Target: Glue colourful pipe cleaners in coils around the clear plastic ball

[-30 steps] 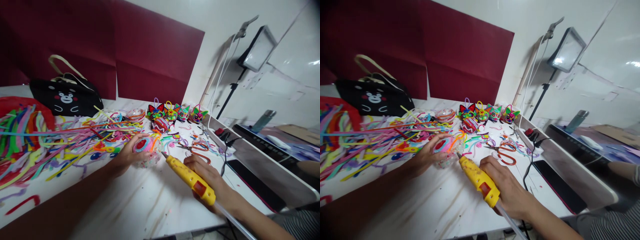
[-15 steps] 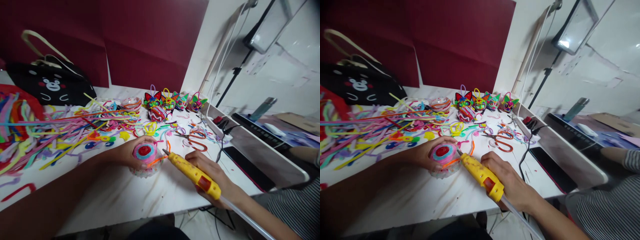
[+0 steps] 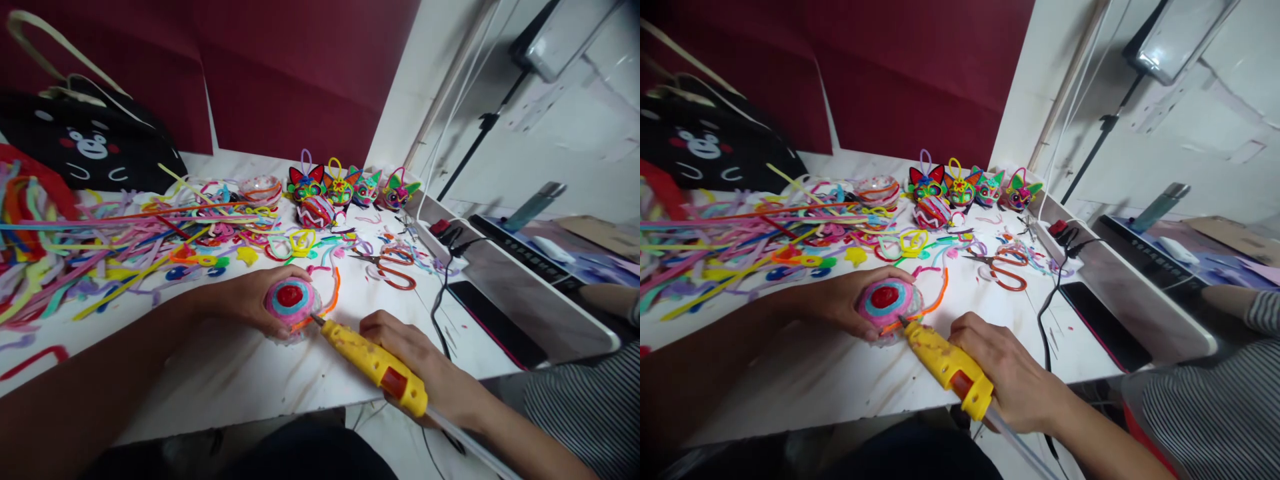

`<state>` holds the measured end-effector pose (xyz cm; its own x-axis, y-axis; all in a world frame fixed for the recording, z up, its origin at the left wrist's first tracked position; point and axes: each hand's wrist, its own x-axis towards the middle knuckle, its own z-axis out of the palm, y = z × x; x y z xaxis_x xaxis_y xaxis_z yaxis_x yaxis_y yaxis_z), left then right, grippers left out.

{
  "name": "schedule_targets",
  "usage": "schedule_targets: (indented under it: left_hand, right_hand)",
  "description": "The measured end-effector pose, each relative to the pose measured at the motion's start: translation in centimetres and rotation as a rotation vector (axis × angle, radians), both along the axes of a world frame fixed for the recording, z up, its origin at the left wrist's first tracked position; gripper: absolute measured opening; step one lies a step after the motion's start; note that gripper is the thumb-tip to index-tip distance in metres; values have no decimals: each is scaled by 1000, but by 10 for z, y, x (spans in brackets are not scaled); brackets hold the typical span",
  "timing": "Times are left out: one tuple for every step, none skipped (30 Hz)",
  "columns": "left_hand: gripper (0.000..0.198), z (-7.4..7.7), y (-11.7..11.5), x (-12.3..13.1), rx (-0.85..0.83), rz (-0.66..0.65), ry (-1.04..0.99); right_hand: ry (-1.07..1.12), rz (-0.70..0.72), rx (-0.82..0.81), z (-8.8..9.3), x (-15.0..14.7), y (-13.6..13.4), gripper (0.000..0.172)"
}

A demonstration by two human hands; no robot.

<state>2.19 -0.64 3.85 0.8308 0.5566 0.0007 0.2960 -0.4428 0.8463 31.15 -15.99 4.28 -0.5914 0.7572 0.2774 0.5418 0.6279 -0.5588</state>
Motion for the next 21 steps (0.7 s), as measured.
schedule_targets:
  left_hand:
    - [80, 1, -1, 0, 41, 1, -3]
    - [81, 2, -2, 1, 90, 3, -7]
    - [81, 2, -3, 1, 140, 6, -9]
    - [80, 1, -3, 2, 187, 6, -7]
    - [79, 1, -4, 2, 226, 7, 0]
    - [78, 0, -5, 3, 261, 7, 10]
    - [76, 0, -5, 3, 289, 5, 21]
    - [75, -1, -6, 4, 309, 1, 32]
    - [74, -1, -7, 4, 322, -5, 43]
    - [73, -1, -9, 5, 329, -9, 57]
    - [73, -1, -10, 5, 332, -11, 74]
    - [74, -1, -11, 5, 331, -13, 94]
    - [76, -1, -12, 5, 330, -13, 113]
    - [77, -1, -12, 5, 329, -13, 128]
    - [78, -1, -13, 5, 328, -15, 141]
    - [79, -1, -13, 4, 328, -19, 149]
    - [78, -1, -13, 4, 327, -24, 152]
    - [77, -1, -14, 4, 324, -30, 152]
    - [76, -1, -14, 4, 323, -35, 149]
    - [75, -1, -14, 4, 322, -39, 143]
    - [74, -2, -14, 5, 323, -41, 137]
  right_hand:
    - [-13, -1, 3, 0, -2, -1, 21]
    - [-27, -1, 5, 0, -4, -1, 20]
    - [-36, 0, 5, -1, -6, -2, 19]
    - [-40, 3, 5, -1, -7, -1, 18]
    - [-40, 8, 5, -1, -9, -1, 18]
    - [-40, 11, 6, -1, -10, 0, 17]
    - [-41, 12, 8, -1, -11, 1, 18]
    - [-44, 14, 12, -1, -12, 2, 18]
    - [-48, 16, 15, -1, -13, 3, 19]
    - [-53, 18, 18, -1, -14, 4, 19]
    - [-57, 20, 20, -1, -15, 5, 20]
    - [-61, 24, 19, -1, -15, 5, 21]
    - [-63, 27, 19, -1, -15, 6, 22]
    - [-65, 27, 19, -1, -16, 6, 22]
    - [-70, 26, 16, -2, -16, 7, 23]
    - [-76, 23, 14, -2, -16, 7, 23]
    - [-82, 21, 12, -1, -16, 8, 23]
    - [-87, 19, 12, -1, -16, 8, 23]
    - [-93, 16, 10, -1, -17, 8, 22]
    - [-98, 15, 7, 0, -17, 8, 22]
    - [-103, 14, 6, 1, -18, 9, 21]
